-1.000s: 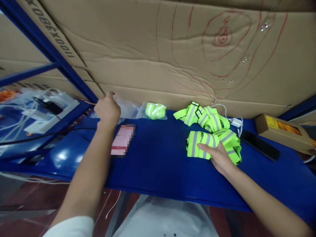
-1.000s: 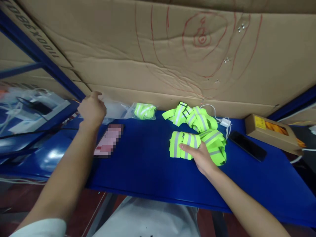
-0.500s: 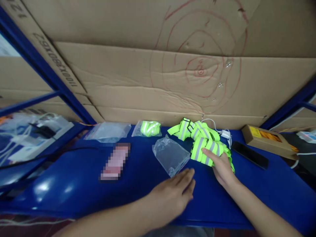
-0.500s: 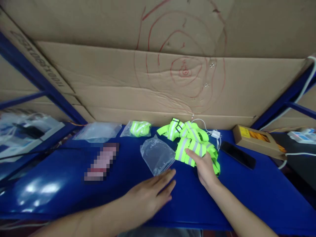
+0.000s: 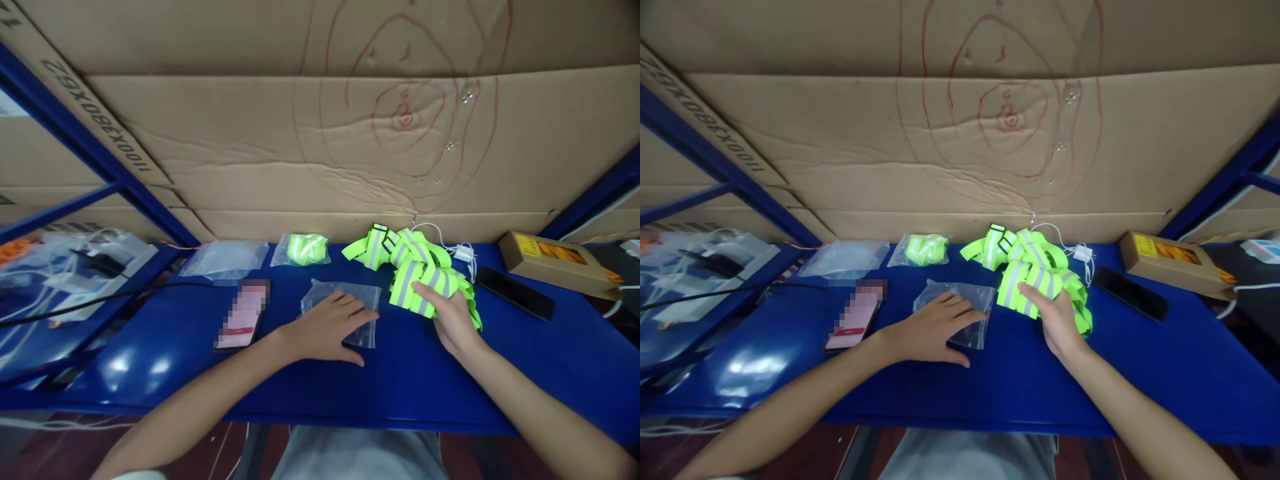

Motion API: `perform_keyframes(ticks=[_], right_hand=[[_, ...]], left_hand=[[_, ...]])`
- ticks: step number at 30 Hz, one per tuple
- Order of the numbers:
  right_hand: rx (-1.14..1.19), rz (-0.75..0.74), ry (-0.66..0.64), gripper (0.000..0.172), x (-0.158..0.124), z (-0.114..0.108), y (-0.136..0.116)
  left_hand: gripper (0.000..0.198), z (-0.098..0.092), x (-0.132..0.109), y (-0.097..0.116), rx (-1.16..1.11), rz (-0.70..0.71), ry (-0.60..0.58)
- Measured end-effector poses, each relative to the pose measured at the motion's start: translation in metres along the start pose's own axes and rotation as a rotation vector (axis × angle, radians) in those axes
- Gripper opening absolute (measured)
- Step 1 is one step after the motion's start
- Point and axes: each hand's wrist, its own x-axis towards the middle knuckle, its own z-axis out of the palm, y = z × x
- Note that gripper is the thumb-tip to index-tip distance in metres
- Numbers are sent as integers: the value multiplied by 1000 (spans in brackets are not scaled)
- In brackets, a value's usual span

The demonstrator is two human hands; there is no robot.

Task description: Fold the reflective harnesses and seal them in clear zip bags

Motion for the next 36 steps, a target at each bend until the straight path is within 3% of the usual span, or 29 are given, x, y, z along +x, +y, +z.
perform_keyframes(ticks=[4,6,9,13,18,21,30,36], right_hand=[[-25,16,-22,55,-3,3,7],[-22,6,-21,55,-4,4,9],[-11,19,-19,57,-6,4,9],[19,98,-28,60,-9,8,7],[-35,144,-111,56,-16,14,11],[-139,132,-179,53,-19,15,16],[-427,89,-197,45,-12,13,23],[-549,54,-341,37,-13,12,19]], left_hand=[[130,0,10,-10,-29,-63,58],[136,6,13,-14,-54,-89,36],[123,17,12,-10,-78,-103,64],[106,22,1,4,-34,-180,190],[104,19,-1,12,13,-293,302],[101,25,2,15,64,-283,335],[93,41,3,20,224,-256,333],[107,46,4,21,159,-213,336]])
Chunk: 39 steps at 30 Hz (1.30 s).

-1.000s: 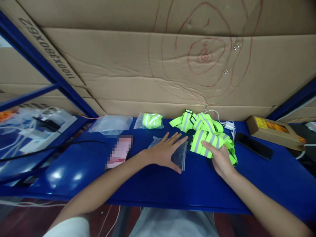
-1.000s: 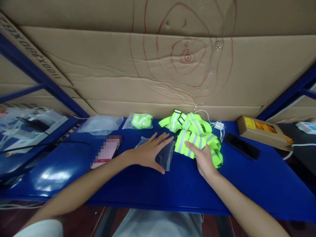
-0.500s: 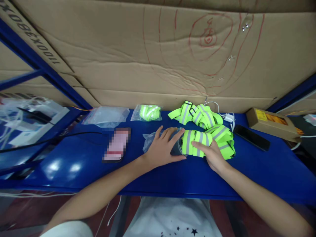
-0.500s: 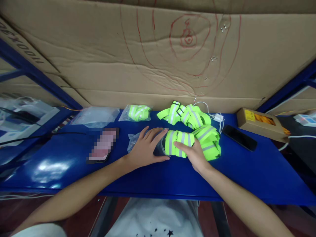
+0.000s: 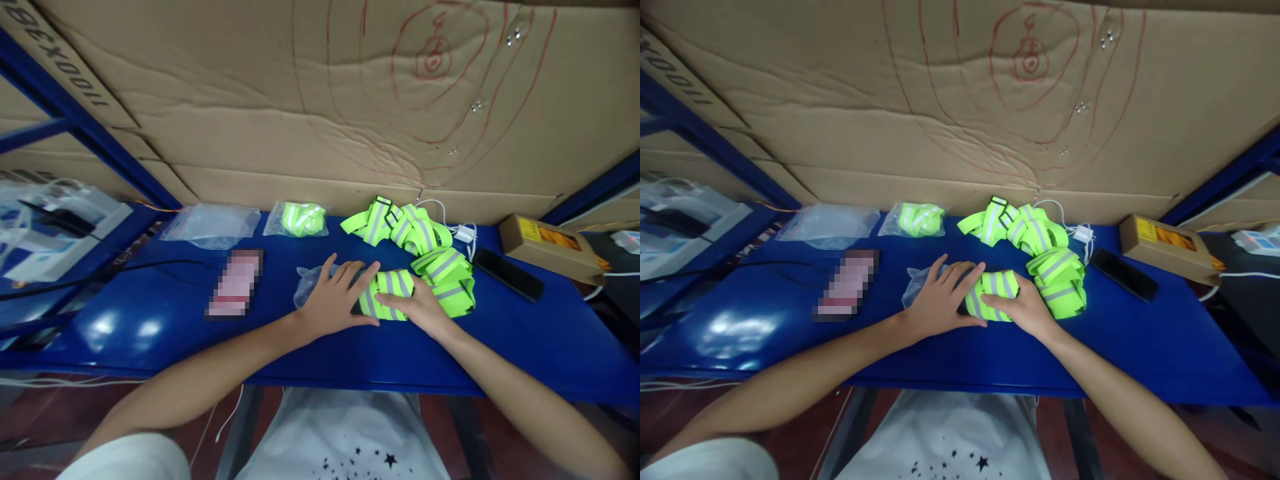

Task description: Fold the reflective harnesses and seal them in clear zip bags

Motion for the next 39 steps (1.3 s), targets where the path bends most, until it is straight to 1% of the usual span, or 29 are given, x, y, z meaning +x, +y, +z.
perform_keyframes(ticks=[3,6,10,11,13,15,16,17,18,20,22,25,28,30,34,37,39], right_hand=[[-20,15,-42,37,-1,-1,-1],[-75,26,-68,36,-1,-2,-2],[-223,-119,-28,35,0,-2,-3],[-243,-140,-40,35,0,-1,-3],[-246,-136,-84,36,0,2,-2],[-248,-168,-89,43,-2,4,-1],[-256,-219,-69,47,-3,5,-1],[-271,-287,-49,48,-4,5,-1],[-290,-363,-41,43,-5,5,-2],[-326,-483,-59,25,-5,3,-2],[-344,-525,-89,13,-4,1,-1],[-342,-525,-117,8,-2,0,0],[-382,-571,-124,7,-2,6,1],[-428,-565,-114,11,-4,11,1],[-405,-457,-88,24,-10,15,-1],[-340,-334,-140,45,-10,9,0],[-266,-241,-164,55,-9,4,2]], left_hand=[[112,2,-1,1,-27,28,6],[119,3,1,2,-34,17,1],[126,-2,6,6,-14,26,-19],[127,-4,8,7,-9,30,-27],[128,-7,11,9,-15,28,-48],[128,-9,12,10,-44,21,-73],[129,-10,12,10,-67,13,-81],[129,-10,12,9,-91,3,-86],[130,-11,11,8,-114,-7,-90],[131,-12,10,7,-151,-23,-96],[131,-12,8,6,-179,-36,-117],[129,-12,10,8,-217,-50,-155],[125,-10,13,12,-220,-28,-161],[123,-10,15,13,-209,-9,-154],[120,-12,13,9,-200,-7,-138],[120,-15,9,1,-202,-63,-105],[119,-16,8,-3,-190,-93,-89]])
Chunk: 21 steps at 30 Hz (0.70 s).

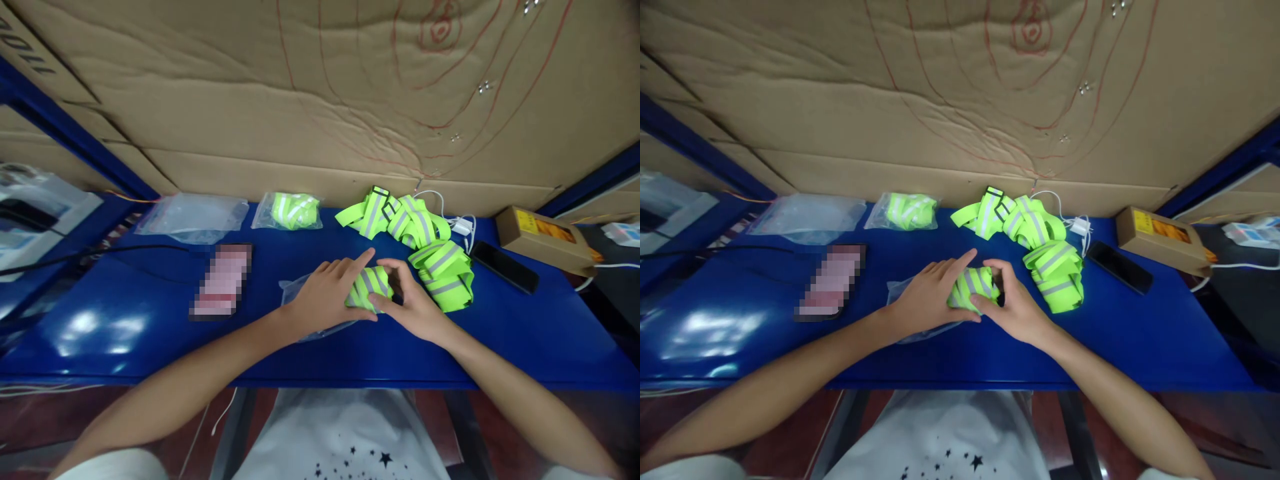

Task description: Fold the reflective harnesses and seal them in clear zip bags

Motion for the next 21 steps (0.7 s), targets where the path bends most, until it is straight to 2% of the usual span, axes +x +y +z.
perform_keyframes(ticks=[2,5,9,12,18,21], right_hand=[[89,49,22,55,1,-1,3],[158,56,77,40,3,5,5],[140,57,118,35,5,18,6],[98,62,101,33,5,20,4],[154,-23,-43,20,4,7,-6],[124,-59,-23,18,4,4,-8]], left_hand=[[118,-1,-1,0,18,4,-1],[114,-2,0,8,69,51,-23],[110,-3,0,20,194,74,-55],[112,-6,1,24,219,75,-72],[119,-10,3,16,23,44,-95],[120,-10,3,16,-21,72,-90]])
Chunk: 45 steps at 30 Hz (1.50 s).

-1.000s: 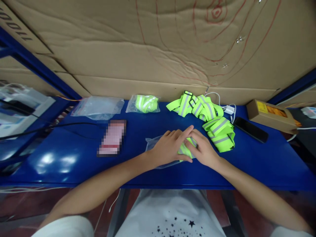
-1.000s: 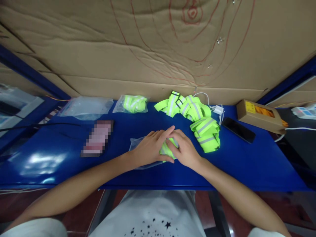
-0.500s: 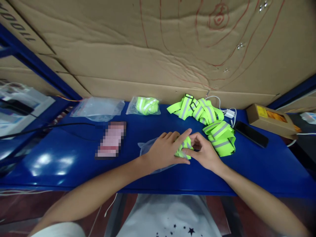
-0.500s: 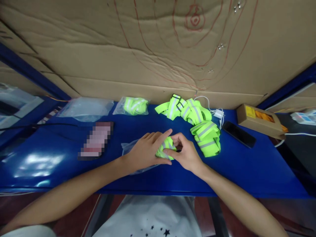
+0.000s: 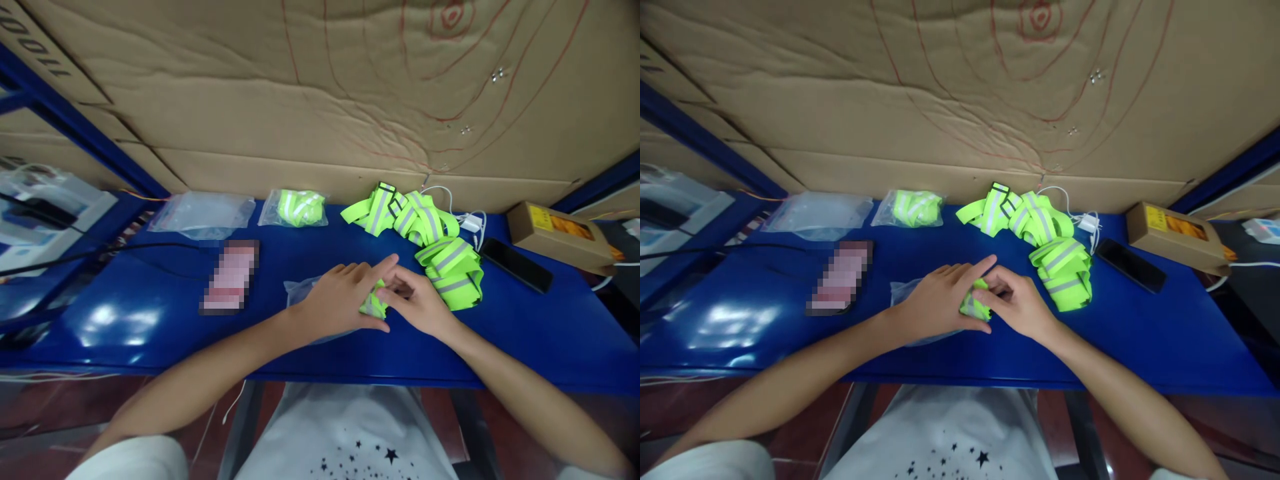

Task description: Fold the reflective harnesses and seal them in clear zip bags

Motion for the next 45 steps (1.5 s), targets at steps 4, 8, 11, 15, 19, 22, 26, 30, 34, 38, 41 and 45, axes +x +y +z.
perform_keyframes(ticks=[4,8,11,15,19,22,26,30,34,38,41,45], right_hand=[[-257,-3,120,18,1,7,1],[-442,3,217,22,1,14,0],[-290,-12,153,14,-2,10,-3],[-125,-72,-38,19,-8,5,-9],[-168,-238,-285,25,-10,18,-5],[-58,-203,-346,27,-9,28,4],[-5,-135,-399,45,-7,25,4],[-107,-184,-421,52,-9,16,-2],[-119,-229,-349,43,-13,11,3],[-68,-259,-296,39,-14,6,7],[-31,-248,-251,21,-11,3,7],[26,-189,49,30,-1,-2,9]], left_hand=[[117,-1,1,10,-10,50,-44],[112,0,5,19,-9,10,-48],[110,0,5,16,-43,-40,-28],[108,-6,2,10,-130,-116,-24],[81,-10,1,15,-110,-12,-99],[75,-9,0,21,-57,15,-113],[80,-14,-1,17,-213,-71,-89],[82,-25,-2,-18,-828,-130,-265],[72,-24,-3,-56,-1197,-269,-395],[49,-14,0,-59,-1304,-327,-452],[44,-9,2,-52,-1340,-335,-346],[43,-9,4,-52,-1364,-389,-230]])
